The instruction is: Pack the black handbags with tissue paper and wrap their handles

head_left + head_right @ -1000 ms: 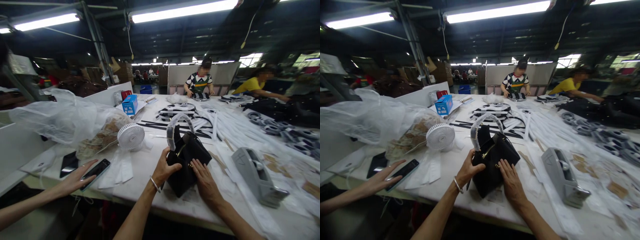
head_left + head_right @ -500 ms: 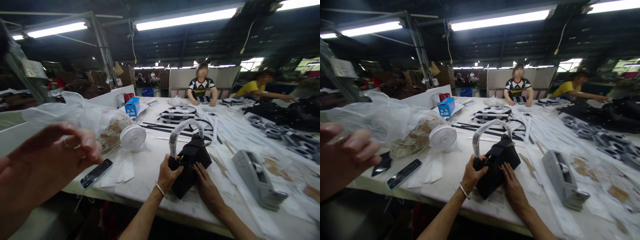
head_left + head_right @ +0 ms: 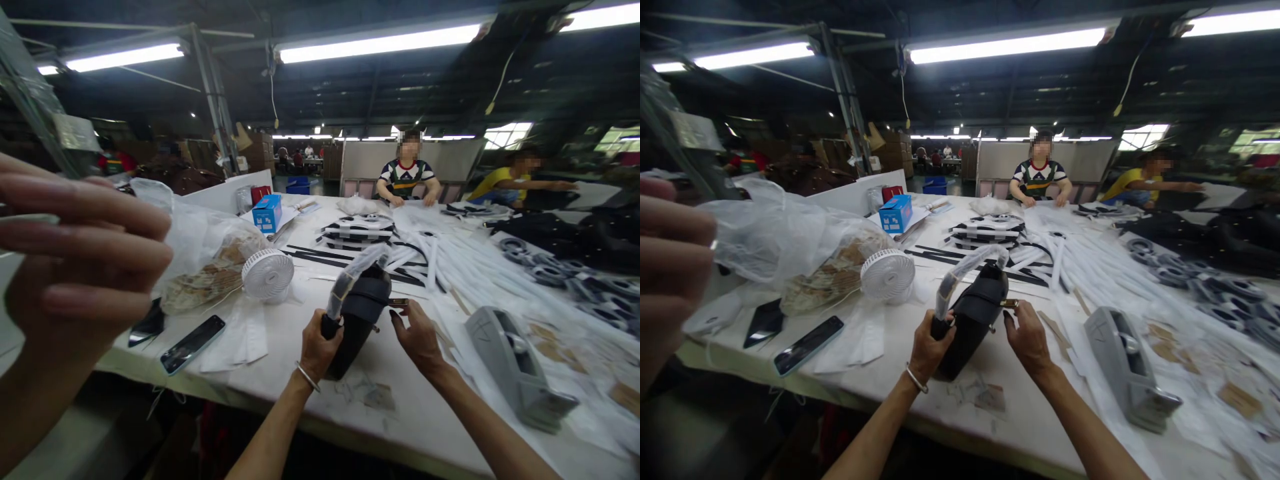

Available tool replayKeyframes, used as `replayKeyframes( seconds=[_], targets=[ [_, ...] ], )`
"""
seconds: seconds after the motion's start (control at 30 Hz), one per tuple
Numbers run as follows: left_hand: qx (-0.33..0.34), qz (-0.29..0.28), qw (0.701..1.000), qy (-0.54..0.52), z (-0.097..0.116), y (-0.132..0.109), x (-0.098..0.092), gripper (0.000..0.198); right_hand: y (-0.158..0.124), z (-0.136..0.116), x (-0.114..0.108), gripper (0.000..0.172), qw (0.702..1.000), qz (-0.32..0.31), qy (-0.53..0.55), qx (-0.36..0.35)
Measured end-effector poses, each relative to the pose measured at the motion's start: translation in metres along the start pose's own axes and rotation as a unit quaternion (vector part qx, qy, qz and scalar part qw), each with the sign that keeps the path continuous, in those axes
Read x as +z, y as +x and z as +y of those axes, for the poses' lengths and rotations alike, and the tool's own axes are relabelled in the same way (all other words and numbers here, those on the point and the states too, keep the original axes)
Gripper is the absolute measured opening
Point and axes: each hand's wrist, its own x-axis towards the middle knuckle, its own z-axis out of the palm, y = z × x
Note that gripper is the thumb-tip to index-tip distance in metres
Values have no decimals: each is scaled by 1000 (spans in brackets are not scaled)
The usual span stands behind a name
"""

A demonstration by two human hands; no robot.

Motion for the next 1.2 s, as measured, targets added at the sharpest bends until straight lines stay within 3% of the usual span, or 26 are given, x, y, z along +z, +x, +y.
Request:
replayKeyframes(
  seconds=[0.07, 0.13, 0.23, 0.3, 0.4, 0.53, 0.6, 0.73, 0.87, 1.0, 1.2],
  targets=[
    [-11, 6, 1000, -20, -3, 1, 0, 16, 8, -10, -7, 14, 995, -25, 53, 84],
    [-13, 3, 1000, -25, -3, 1, 1, 17, 12, -15, -9, 18, 961, -59, 170, 208],
    [-10, 0, 1000, -23, -3, -1, 2, 18, 13, -15, -10, 22, 842, -53, 388, 371],
    [-12, 1, 1000, -21, -5, -2, 3, 19, 14, -12, -12, 22, 769, -39, 475, 426],
    [-16, 3, 1000, -16, -7, -4, 4, 20, 20, -11, -18, 25, 717, -83, 517, 461],
    [-10, 5, 1000, -13, -7, -4, 3, 20, 29, -20, -22, 33, 706, -192, 503, 461],
    [-7, 4, 1000, -12, -6, -4, 3, 20, 31, -25, -20, 33, 706, -217, 488, 465],
    [-17, 22, 1000, -11, -5, -5, 3, 23, 19, -25, -5, 29, 685, -212, 504, 481],
    [-36, 55, 998, 3, -4, -6, 5, 26, -11, -19, 17, 28, 671, -199, 521, 488],
    [-40, 51, 998, 6, -4, -5, 5, 26, -29, -15, 28, 33, 655, -198, 522, 509],
    [-31, 42, 999, -4, -5, -3, 3, 26, -22, -11, 17, 34, 679, -211, 503, 492]
  ],
)
